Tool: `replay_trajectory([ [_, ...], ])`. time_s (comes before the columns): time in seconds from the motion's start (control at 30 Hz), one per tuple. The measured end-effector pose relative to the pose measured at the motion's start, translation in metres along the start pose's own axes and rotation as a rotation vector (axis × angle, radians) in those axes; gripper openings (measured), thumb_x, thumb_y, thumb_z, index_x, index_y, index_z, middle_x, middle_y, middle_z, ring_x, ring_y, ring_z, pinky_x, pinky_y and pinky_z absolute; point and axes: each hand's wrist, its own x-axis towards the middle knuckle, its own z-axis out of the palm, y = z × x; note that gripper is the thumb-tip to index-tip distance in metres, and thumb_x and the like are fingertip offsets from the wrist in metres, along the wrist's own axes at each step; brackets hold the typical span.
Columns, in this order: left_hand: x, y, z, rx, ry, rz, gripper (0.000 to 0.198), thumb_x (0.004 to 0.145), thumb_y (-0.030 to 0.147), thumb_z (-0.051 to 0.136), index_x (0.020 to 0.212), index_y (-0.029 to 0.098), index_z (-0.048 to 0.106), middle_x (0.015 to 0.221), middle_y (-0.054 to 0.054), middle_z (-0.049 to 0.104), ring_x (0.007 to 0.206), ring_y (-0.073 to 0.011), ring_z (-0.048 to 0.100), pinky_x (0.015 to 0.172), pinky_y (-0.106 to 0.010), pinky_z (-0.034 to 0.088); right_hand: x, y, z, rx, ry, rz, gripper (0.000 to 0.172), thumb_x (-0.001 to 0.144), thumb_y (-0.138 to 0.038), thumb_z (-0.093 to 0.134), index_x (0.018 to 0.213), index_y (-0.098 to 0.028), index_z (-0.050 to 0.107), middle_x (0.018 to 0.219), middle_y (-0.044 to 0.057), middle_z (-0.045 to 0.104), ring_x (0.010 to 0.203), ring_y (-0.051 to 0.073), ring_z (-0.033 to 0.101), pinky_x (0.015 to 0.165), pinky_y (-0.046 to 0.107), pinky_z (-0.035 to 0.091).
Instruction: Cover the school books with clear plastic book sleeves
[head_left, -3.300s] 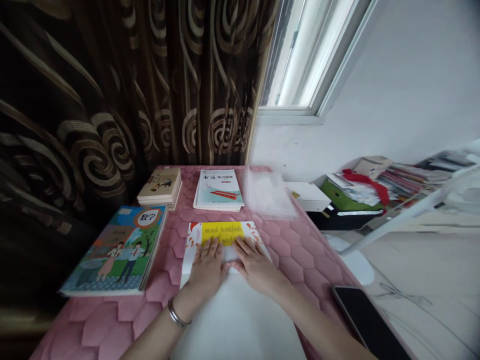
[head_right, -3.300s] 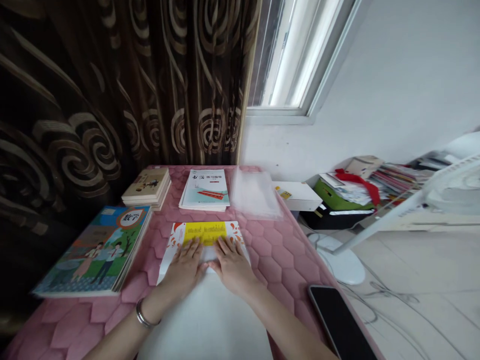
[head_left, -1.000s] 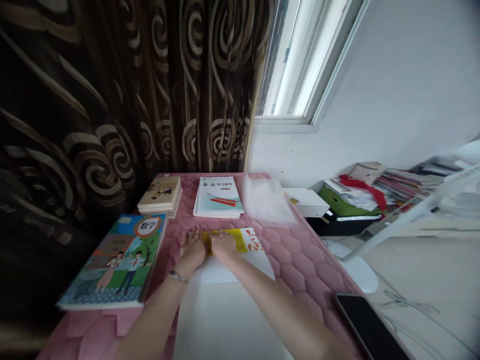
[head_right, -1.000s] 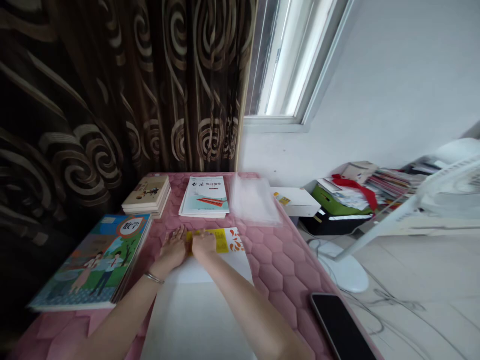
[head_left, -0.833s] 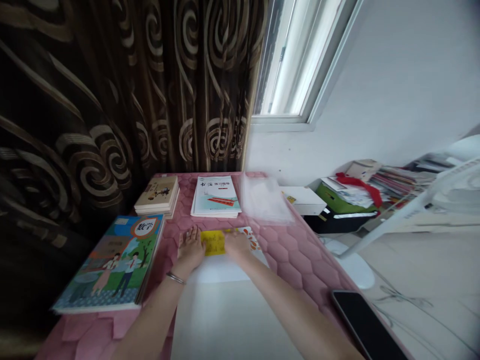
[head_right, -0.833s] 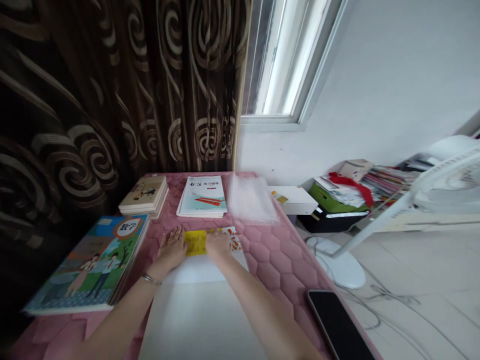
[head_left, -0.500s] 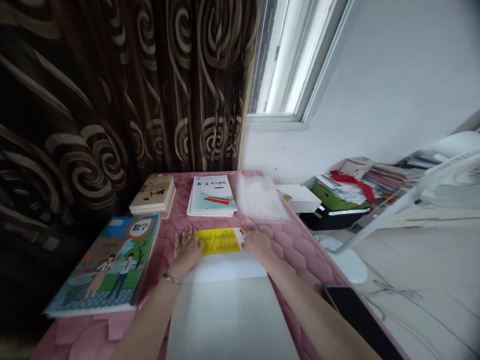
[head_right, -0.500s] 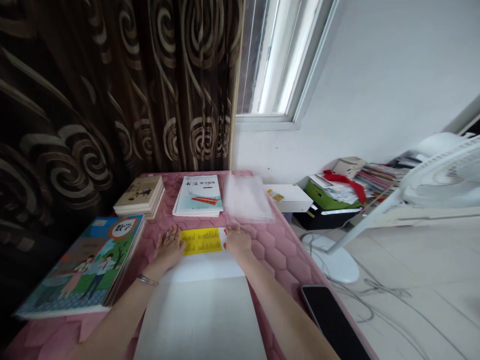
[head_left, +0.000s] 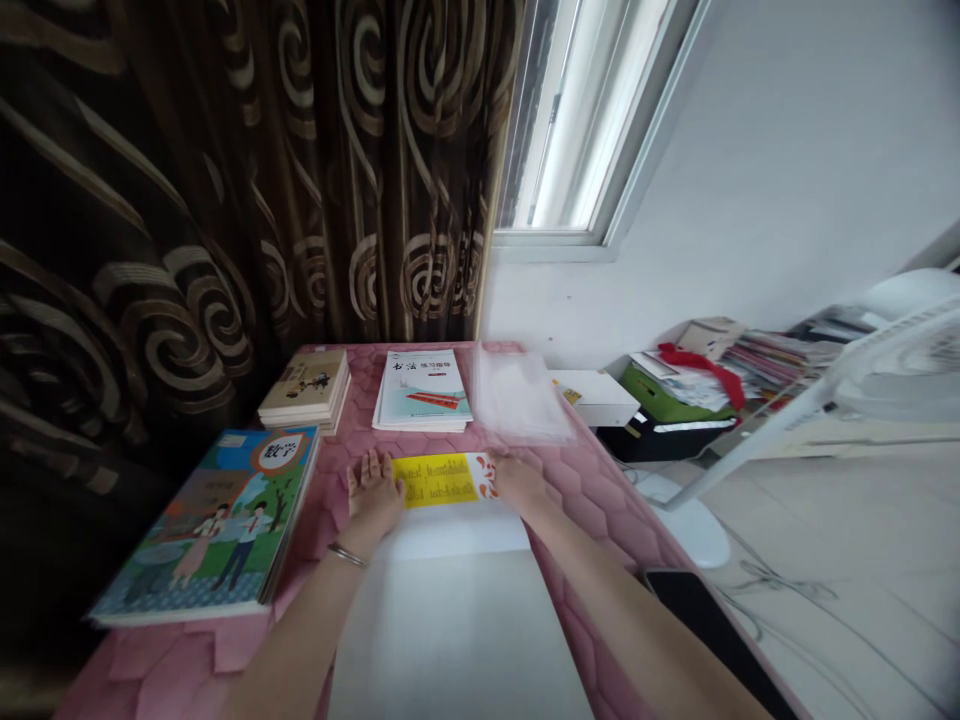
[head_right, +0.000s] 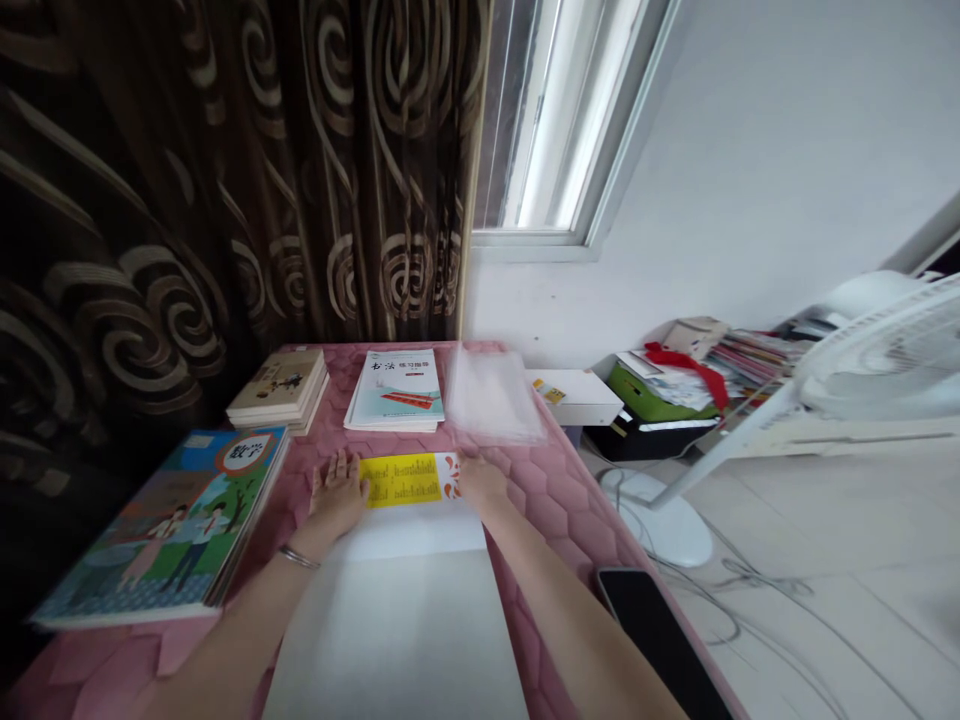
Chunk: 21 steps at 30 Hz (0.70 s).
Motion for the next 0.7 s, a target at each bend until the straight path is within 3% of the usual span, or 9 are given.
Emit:
replay_trajectory([
  [0.1, -0.002, 0.013, -0.006, -0.016, 0.018, 0.024, 0.06, 0.092, 0.024, 0.03, 0.148, 0.001, 0.03, 0.156, -0.025, 0.022, 0.145, -0.0362, 0.022, 0.115, -0.063, 0.009, 0.0, 0.003, -0.001, -0.018, -0.012, -0.03, 0.055, 0.09, -0.012, 0.04, 0.145, -0.018, 0.042, 0.125, 0.017, 0.064, 0.107, 0.025, 0.066, 0.082, 0.032, 0.051],
  [0.27, 0.0, 0.06, -0.014, -0.103, -0.044, 0.254, 0.057, 0.094, 0.028, 0.032, 0.149, 0.015, 0.034, 0.159, -0.01, 0.025, 0.147, -0.0252, 0.021, 0.119, -0.049, 0.013, -0.003, 0.005, -0.005, -0.021, -0.022, -0.069, 0.056, 0.09, -0.01, 0.04, 0.146, -0.017, 0.041, 0.125, 0.018, 0.063, 0.108, 0.026, 0.065, 0.084, 0.032, 0.049],
  [0.4, 0.006, 0.092, -0.01, -0.145, -0.068, 0.232, 0.06, 0.094, 0.03, 0.032, 0.15, 0.009, 0.03, 0.159, -0.016, 0.021, 0.147, -0.033, 0.016, 0.116, -0.056, 0.017, -0.004, 0.007, -0.002, -0.007, -0.011, -0.072, 0.056, 0.092, -0.011, 0.037, 0.148, -0.018, 0.039, 0.13, 0.019, 0.059, 0.108, 0.025, 0.065, 0.085, 0.031, 0.049],
  [0.57, 0.009, 0.099, -0.006, -0.172, -0.066, 0.177, 0.062, 0.092, 0.032, 0.038, 0.15, 0.01, 0.03, 0.16, -0.018, 0.016, 0.146, -0.0399, 0.015, 0.111, -0.067, 0.016, 0.001, 0.012, 0.003, 0.053, 0.012, -0.101, 0.057, 0.09, -0.01, 0.042, 0.147, -0.016, 0.041, 0.128, 0.019, 0.061, 0.108, 0.026, 0.064, 0.086, 0.031, 0.048],
  [0.7, -0.008, 0.103, -0.007, -0.196, -0.04, 0.229, 0.058, 0.094, 0.03, 0.035, 0.148, 0.008, 0.033, 0.159, -0.019, 0.02, 0.146, -0.0381, 0.017, 0.114, -0.061, 0.015, 0.002, 0.026, -0.002, 0.16, 0.074, -0.169, 0.046, 0.095, -0.017, 0.042, 0.141, -0.019, 0.05, 0.126, 0.012, 0.065, 0.11, 0.02, 0.062, 0.093, 0.026, 0.044],
])
